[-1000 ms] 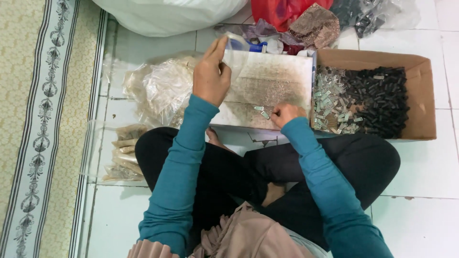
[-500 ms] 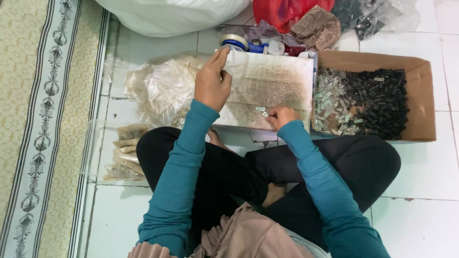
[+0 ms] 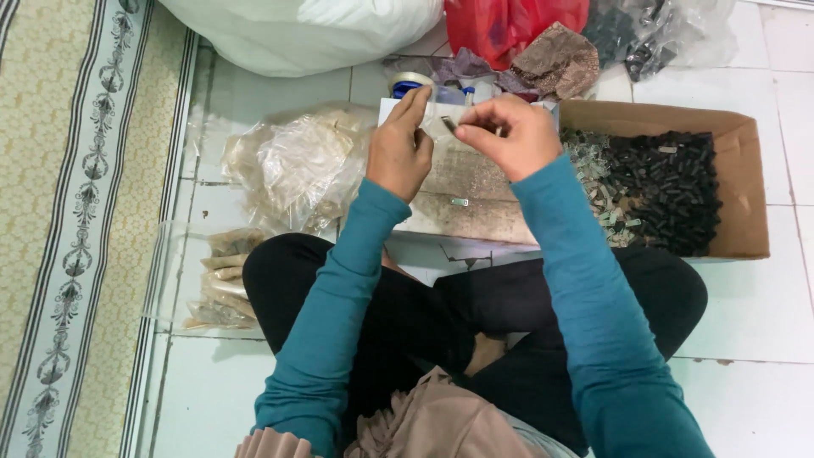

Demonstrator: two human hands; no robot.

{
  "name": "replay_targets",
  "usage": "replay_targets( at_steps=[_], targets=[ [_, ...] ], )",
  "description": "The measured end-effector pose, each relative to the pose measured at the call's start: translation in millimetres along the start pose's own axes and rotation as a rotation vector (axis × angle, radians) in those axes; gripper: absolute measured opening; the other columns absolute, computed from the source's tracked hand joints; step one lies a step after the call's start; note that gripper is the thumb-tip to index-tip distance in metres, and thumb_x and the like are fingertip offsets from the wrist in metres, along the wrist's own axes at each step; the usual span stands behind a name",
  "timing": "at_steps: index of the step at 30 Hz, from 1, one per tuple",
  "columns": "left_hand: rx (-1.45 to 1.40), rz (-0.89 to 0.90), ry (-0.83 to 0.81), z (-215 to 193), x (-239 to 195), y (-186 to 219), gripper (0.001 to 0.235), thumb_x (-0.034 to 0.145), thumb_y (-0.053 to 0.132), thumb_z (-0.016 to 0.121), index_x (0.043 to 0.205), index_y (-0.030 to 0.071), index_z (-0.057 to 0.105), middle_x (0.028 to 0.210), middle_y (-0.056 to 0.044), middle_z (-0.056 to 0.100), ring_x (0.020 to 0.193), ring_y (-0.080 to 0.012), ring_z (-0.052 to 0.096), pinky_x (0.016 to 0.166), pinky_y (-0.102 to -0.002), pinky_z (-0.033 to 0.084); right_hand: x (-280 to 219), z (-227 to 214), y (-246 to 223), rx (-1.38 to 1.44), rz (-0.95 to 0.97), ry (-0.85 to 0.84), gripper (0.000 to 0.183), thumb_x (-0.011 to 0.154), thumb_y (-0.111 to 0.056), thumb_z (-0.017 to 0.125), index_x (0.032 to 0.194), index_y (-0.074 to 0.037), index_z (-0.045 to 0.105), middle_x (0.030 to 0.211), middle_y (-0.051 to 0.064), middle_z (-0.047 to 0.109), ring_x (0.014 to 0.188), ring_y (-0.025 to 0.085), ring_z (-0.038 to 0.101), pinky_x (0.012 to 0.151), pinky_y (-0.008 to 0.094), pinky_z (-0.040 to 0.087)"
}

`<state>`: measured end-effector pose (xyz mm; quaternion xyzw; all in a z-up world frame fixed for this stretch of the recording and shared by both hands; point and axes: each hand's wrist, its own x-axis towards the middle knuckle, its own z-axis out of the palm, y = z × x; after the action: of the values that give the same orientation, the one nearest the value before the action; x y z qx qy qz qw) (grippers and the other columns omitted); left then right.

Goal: Sorting small metal components and packaging them into individual plastic bags on the floor.

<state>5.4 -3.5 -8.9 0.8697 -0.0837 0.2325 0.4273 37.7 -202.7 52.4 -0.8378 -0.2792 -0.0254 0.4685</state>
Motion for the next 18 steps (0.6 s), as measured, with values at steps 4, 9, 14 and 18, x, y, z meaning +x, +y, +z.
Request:
replay_targets(
  at_steps=[4,9,14,18],
  targets=[
    [-0.018,-0.029,0.022,-17,1,2,0.060,0.090,-0.008,0.052,0.148,0.006,0.052,0.153,-0.016,0.055,0.133,-0.0358,0.063,0.108,-0.043,0.054,8,14,27,-0.029,-0.055,0.174,0.008,0.095,-0.014,0.083,0.100,-0.011,0.078,0.095,0.003,0.068,0.079,0.015,0.061,0.075,0.033,0.055],
    [-0.095,-0.031,0.147,-65,-1,32,0.056,0.098,-0.007,0.054,0.151,0.013,0.054,0.155,-0.011,0.058,0.057,-0.0088,0.034,0.062,-0.025,0.048,-48,40,130,0.014,0.383,-0.028,0.020,0.085,-0.012,0.087,0.101,-0.014,0.075,0.089,0.003,0.074,0.080,0.014,0.067,0.082,0.032,0.062],
    [-0.033,-0.005,0.125,-45,3,1,0.060,0.096,-0.007,0.054,0.152,0.014,0.049,0.155,-0.021,0.054,0.139,-0.0319,0.062,0.096,-0.032,0.060,-102,69,181,-0.280,0.554,-0.311,0.020,0.086,-0.027,0.083,0.103,-0.017,0.079,0.099,0.004,0.078,0.089,0.022,0.072,0.082,0.041,0.059],
    [0.043,-0.103,-0.028,-15,-3,-32,0.059,0.089,-0.004,0.055,0.147,0.004,0.054,0.151,-0.019,0.055,0.130,-0.0359,0.064,0.105,-0.041,0.056,-115,90,219,-0.515,0.487,-0.373,0.020,0.087,-0.040,0.078,0.100,-0.025,0.082,0.098,-0.001,0.080,0.088,0.025,0.074,0.072,0.042,0.060]
  ],
)
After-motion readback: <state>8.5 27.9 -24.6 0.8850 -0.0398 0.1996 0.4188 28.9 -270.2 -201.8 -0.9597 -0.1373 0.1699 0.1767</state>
